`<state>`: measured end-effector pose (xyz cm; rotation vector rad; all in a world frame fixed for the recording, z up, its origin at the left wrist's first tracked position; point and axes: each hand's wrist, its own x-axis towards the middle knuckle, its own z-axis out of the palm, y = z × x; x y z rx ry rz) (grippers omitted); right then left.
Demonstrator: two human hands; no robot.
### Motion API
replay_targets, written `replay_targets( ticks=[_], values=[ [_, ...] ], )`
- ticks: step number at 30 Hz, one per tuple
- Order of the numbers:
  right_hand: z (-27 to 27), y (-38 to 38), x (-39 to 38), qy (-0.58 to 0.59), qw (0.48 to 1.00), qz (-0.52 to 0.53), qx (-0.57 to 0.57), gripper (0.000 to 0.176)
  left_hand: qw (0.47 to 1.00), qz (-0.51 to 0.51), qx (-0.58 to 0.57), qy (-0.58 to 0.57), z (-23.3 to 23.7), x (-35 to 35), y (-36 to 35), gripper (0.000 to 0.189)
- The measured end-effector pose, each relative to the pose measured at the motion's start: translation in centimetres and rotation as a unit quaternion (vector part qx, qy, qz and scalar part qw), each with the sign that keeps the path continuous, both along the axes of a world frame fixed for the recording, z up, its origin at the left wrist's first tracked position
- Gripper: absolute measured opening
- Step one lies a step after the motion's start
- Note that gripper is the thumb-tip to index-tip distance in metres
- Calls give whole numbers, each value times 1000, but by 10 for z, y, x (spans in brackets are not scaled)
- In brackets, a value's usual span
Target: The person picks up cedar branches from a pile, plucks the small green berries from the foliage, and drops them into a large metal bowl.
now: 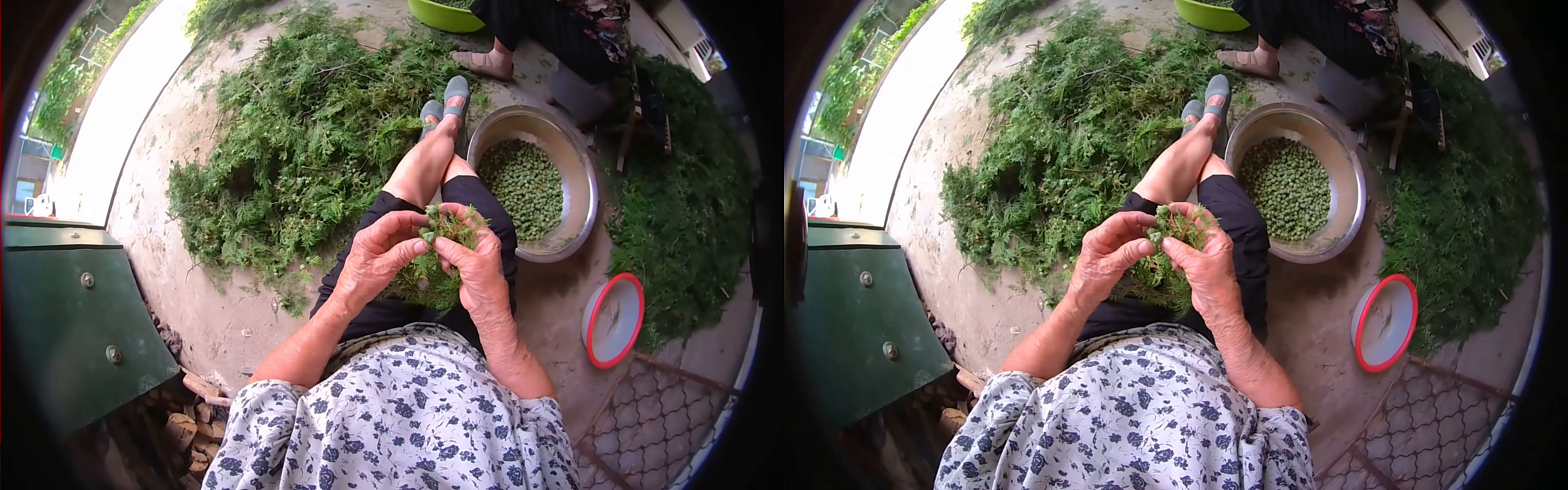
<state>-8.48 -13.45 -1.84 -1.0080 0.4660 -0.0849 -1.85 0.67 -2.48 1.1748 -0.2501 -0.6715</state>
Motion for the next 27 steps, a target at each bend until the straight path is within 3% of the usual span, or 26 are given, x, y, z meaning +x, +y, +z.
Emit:
replay_targets(
  ticks=[3,7,9,13,18,19,21,25,27],
  values=[
    [4,2,0,-4,1000,5,-12,39,987,-22,56,-151,-9,0,3,33],
    [10,4,-1,-7,1000,9,-20,39,983,-7,64,-173,-3,-2,2,28],
    [9,4,-2,-7,1000,14,-26,39,947,-33,164,-275,8,1,3,24],
    [7,5,-3,-10,999,22,-38,39,952,-53,165,-251,6,3,6,24],
    [8,7,-3,-5,999,32,9,40,999,-50,12,-11,8,-1,4,14],
    [6,7,-4,-1,999,36,22,40,999,-50,12,-11,6,-1,5,14],
    [6,5,-4,4,998,41,39,39,994,-26,-21,104,0,1,8,8],
    [6,2,-2,10,997,34,69,38,994,4,-23,110,1,0,2,7],
    [6,2,-1,13,997,29,72,38,971,27,-62,231,4,4,1,8]
  ],
)
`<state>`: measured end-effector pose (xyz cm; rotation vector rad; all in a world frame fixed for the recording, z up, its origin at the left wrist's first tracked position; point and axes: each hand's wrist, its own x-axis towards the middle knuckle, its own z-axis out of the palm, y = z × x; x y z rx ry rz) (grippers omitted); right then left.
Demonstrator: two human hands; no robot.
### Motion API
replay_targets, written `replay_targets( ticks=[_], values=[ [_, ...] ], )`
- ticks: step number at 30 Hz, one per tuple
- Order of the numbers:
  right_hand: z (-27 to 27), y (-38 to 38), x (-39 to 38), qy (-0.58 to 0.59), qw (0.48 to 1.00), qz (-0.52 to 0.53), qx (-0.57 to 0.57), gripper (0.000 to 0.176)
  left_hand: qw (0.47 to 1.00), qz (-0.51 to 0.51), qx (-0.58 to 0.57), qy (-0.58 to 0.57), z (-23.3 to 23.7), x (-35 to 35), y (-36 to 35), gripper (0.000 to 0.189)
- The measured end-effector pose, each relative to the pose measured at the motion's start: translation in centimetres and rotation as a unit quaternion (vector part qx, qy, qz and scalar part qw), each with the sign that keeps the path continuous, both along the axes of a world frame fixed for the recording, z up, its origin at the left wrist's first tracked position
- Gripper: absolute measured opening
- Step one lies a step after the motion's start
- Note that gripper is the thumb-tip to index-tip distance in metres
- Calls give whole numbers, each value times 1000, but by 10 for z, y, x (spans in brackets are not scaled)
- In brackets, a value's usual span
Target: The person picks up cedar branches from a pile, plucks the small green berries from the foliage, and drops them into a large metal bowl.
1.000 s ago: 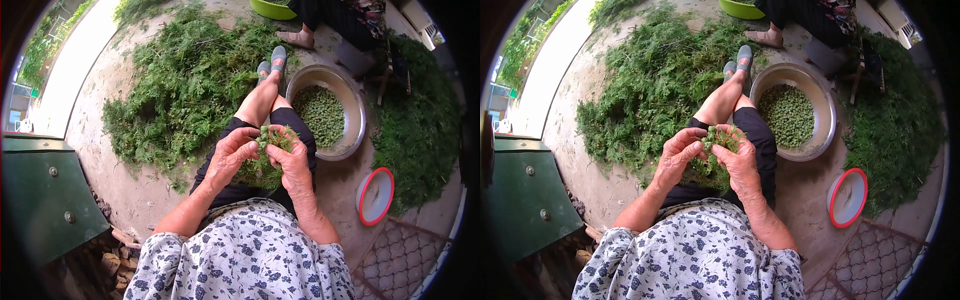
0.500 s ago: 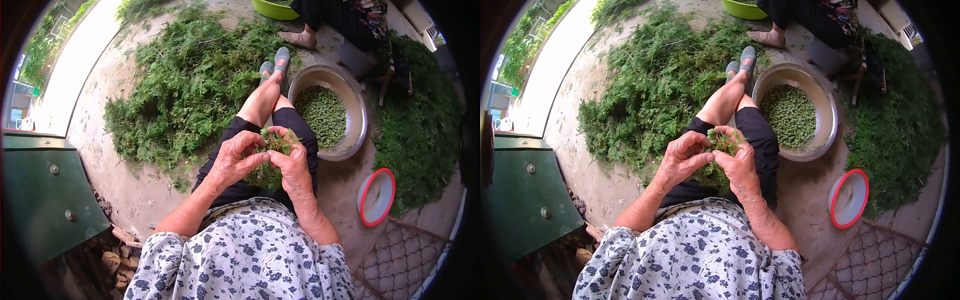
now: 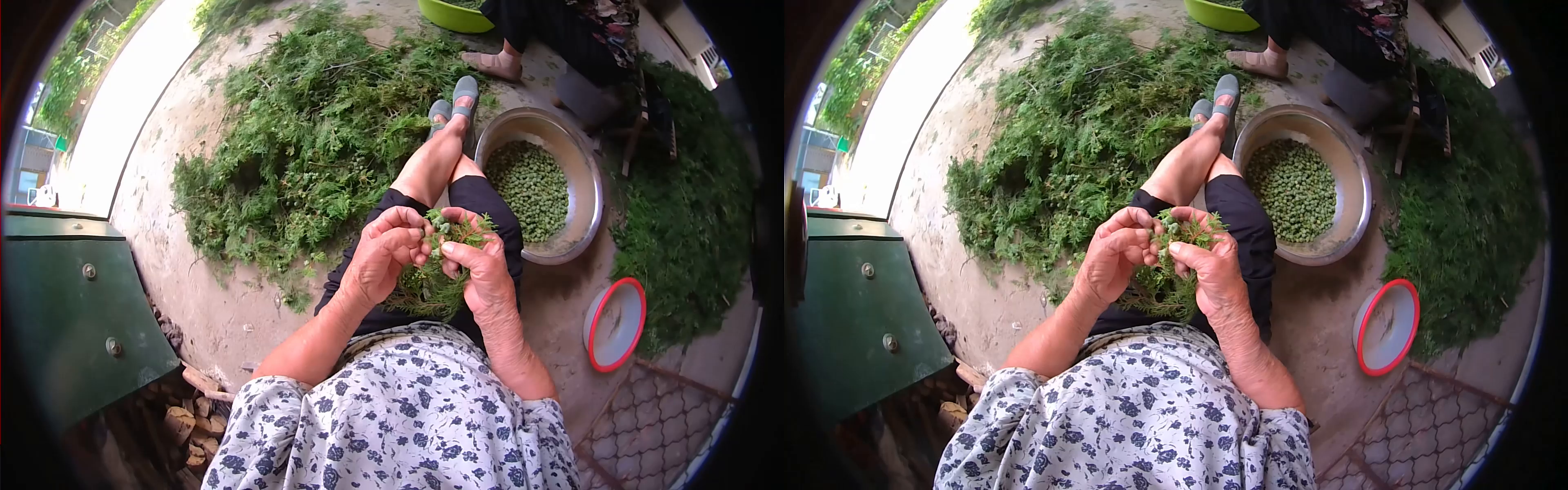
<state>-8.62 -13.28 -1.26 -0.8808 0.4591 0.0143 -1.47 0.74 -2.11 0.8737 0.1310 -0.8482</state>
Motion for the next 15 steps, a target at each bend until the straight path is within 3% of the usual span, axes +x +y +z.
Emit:
replay_targets(
  ticks=[4,8,13,15],
  values=[
    [-1,1,0,-13,998,-34,-50,37,1000,10,-4,16,0,0,4,6],
    [-4,4,1,-28,996,-56,-68,36,996,-37,75,-33,1,-5,3,18],
    [-4,12,2,-33,986,-62,-149,37,989,-60,101,-91,2,-9,-1,13],
    [-4,9,0,-30,992,-47,-116,38,989,-72,100,-77,2,-9,1,11]
  ],
)
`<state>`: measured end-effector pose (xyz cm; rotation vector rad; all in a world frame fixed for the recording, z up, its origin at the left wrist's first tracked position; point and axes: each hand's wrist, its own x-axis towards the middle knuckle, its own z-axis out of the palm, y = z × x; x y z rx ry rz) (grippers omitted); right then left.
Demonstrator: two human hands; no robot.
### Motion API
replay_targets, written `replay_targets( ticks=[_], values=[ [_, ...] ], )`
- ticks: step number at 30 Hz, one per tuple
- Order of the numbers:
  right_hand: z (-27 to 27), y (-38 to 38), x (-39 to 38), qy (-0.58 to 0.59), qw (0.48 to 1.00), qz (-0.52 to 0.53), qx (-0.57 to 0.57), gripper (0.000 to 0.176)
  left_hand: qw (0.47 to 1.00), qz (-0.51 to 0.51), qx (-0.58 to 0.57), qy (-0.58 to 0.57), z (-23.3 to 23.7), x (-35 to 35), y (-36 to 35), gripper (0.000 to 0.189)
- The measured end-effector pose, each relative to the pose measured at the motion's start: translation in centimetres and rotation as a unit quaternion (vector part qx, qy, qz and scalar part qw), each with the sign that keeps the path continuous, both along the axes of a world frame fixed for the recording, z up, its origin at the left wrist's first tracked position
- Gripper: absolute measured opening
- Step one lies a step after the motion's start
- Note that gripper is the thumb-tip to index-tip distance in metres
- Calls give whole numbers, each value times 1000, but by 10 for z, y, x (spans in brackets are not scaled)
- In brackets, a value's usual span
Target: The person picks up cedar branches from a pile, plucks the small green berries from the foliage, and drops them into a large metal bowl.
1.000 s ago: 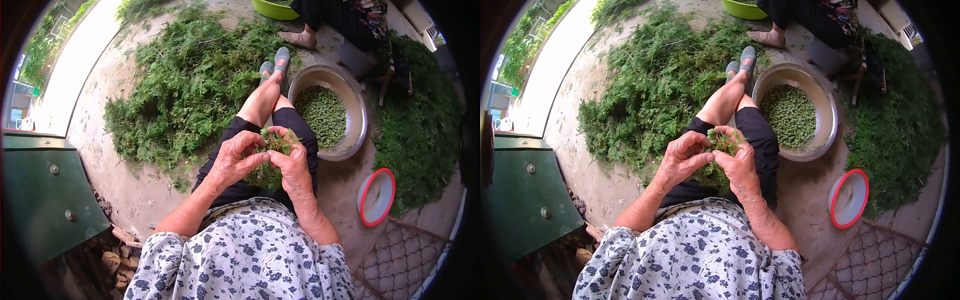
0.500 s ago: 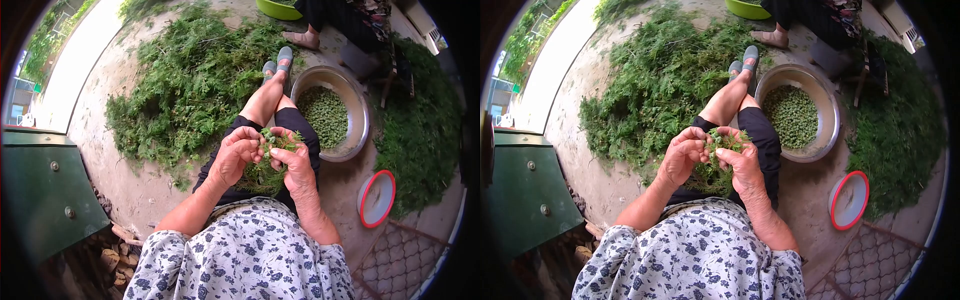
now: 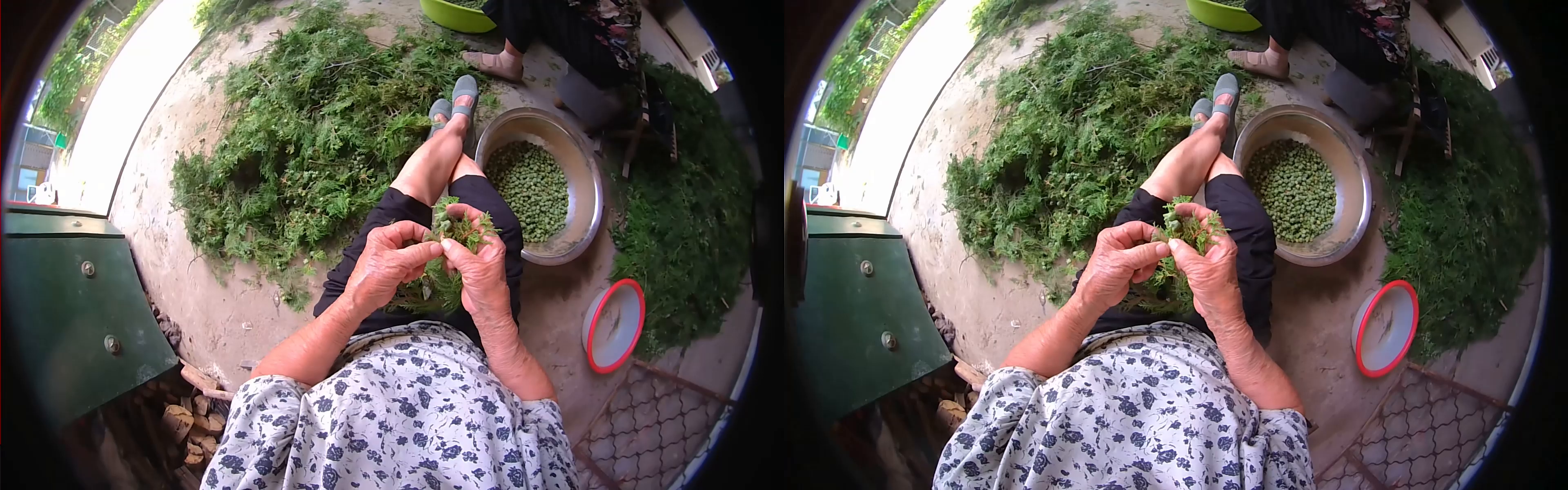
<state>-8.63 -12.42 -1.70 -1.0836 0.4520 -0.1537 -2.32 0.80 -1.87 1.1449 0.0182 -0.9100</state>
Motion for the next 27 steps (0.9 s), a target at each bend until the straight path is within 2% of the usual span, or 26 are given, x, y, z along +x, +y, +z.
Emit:
replay_targets(
  ticks=[1,3,5,8,10,14,15,18,20,24,25,27],
  values=[
    [0,-2,-1,3,999,16,33,39,1000,0,0,0,0,1,1,11],
    [-2,-6,-3,-8,997,37,65,41,997,5,-28,69,1,2,4,10],
    [0,-4,-3,-20,993,61,97,43,996,20,-50,74,-6,6,7,11],
    [7,1,-2,-34,997,43,58,46,990,54,-100,84,-9,10,8,19],
    [4,3,-2,-43,997,34,-58,46,988,84,-92,86,-11,11,7,19],
    [2,0,-4,-19,998,62,-25,40,993,81,-43,73,-7,10,5,15],
    [0,0,-4,-6,996,61,-61,37,993,81,-43,73,-7,9,5,15],
    [3,2,-2,3,990,48,-131,32,998,62,-24,8,-5,4,4,17],
    [5,4,-2,-1,985,36,-166,30,994,55,15,-91,1,2,0,20],
    [3,6,-2,-21,966,53,-252,32,985,56,64,-149,2,-1,-3,17],
    [2,7,-2,-39,957,50,-282,33,985,56,64,-149,2,-1,-2,17],
    [4,8,-1,-38,961,53,-270,34,993,38,53,-97,4,-1,0,15]
  ],
)
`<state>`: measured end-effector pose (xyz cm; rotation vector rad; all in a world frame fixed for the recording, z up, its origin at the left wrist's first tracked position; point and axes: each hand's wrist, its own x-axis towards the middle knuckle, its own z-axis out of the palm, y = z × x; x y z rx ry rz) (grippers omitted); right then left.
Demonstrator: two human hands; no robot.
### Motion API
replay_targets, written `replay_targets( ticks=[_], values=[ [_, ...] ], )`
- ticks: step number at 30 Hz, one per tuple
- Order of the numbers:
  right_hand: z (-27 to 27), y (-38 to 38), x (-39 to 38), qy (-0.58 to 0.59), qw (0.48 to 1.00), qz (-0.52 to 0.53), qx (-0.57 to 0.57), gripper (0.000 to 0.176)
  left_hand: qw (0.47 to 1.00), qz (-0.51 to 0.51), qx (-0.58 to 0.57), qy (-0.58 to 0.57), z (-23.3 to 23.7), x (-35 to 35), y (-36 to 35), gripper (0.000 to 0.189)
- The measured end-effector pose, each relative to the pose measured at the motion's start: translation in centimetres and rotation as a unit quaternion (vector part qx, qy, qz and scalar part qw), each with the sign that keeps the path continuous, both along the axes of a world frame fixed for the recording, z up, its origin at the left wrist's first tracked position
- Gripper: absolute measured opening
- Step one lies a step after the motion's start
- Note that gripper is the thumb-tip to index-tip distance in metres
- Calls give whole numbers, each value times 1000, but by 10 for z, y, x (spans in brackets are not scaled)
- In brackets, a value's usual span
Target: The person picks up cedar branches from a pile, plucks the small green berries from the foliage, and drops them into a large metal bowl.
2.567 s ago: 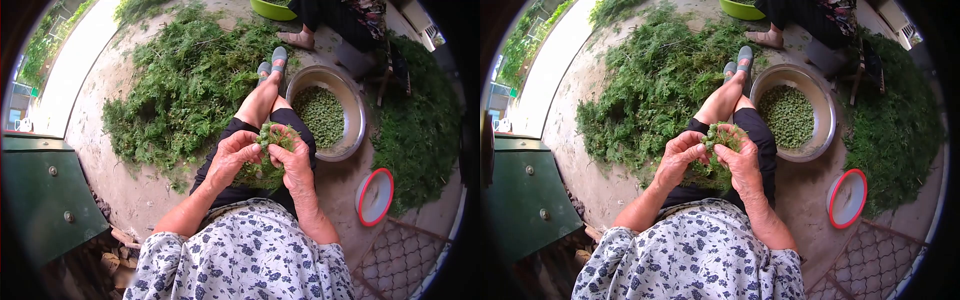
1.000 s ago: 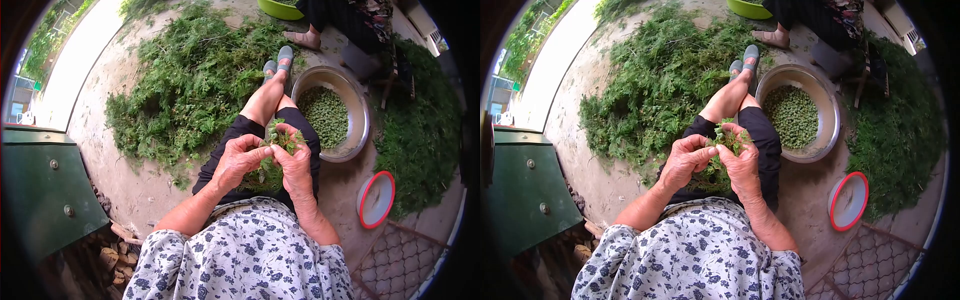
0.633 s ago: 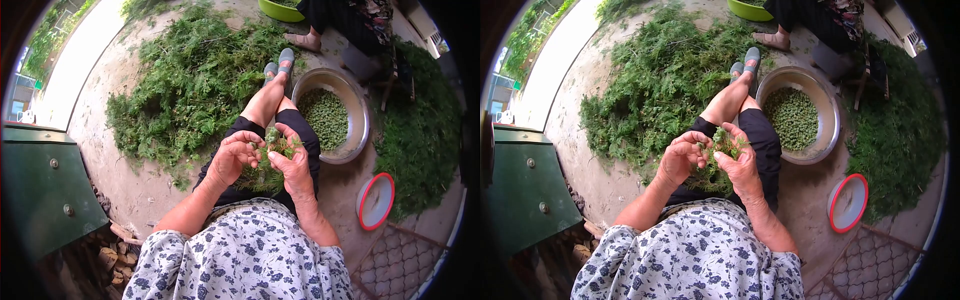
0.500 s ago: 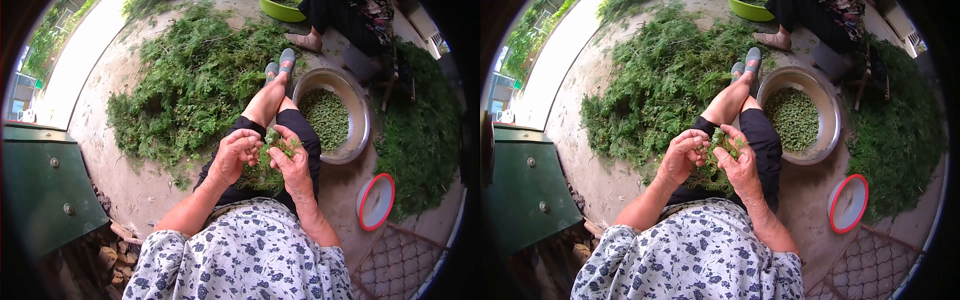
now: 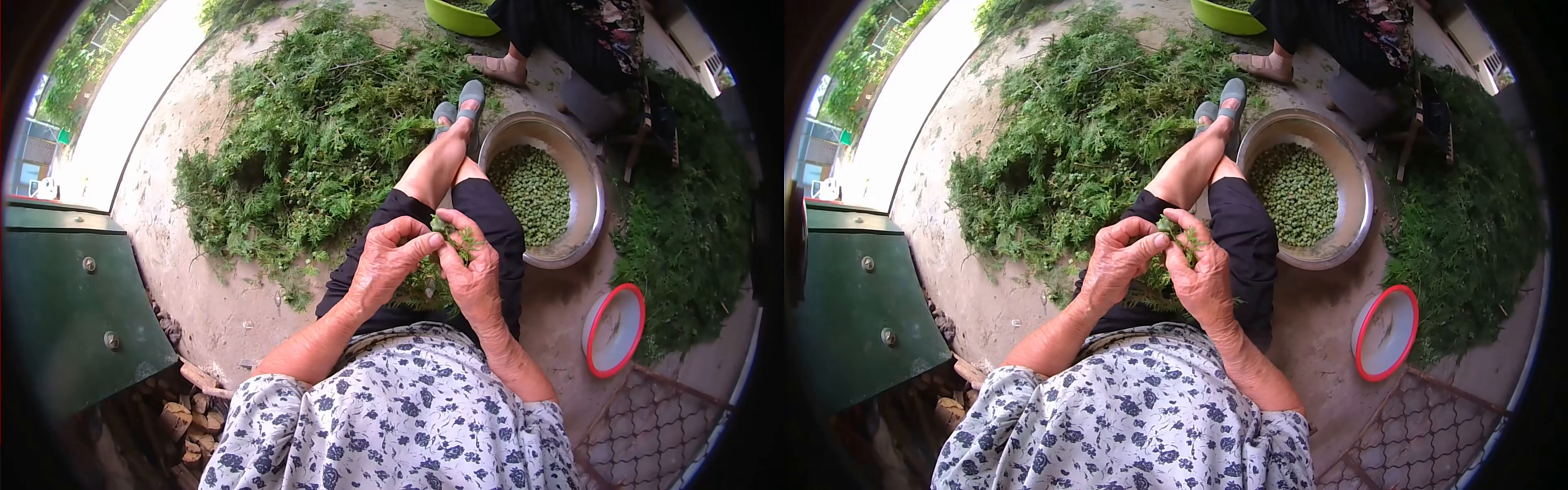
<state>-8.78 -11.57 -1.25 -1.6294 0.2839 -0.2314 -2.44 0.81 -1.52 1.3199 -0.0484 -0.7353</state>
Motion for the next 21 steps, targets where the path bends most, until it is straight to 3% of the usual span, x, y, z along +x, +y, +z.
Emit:
replay_targets(
  ticks=[2,4,6,10,13,18,20,21],
  values=[
    [5,0,-1,2,1000,2,12,36,1000,-7,-10,9,-2,-1,1,14],
    [12,-2,-2,59,988,10,143,40,1000,-13,-19,16,-4,0,2,13],
    [12,-2,-1,67,977,7,200,41,989,-21,-92,116,-5,1,3,11],
    [16,-4,0,82,938,11,337,45,979,-35,-113,164,-8,3,6,9],
    [15,-9,1,81,940,-6,331,46,972,-32,-146,182,-11,5,8,12],
    [10,-3,1,68,953,-24,294,36,974,58,-156,154,-8,9,3,19],
    [-3,-2,1,24,987,-16,158,25,977,86,-137,140,-12,12,7,18],
    [-5,-2,0,24,987,-16,159,25,977,87,-136,140,-13,12,9,18]
  ],
)
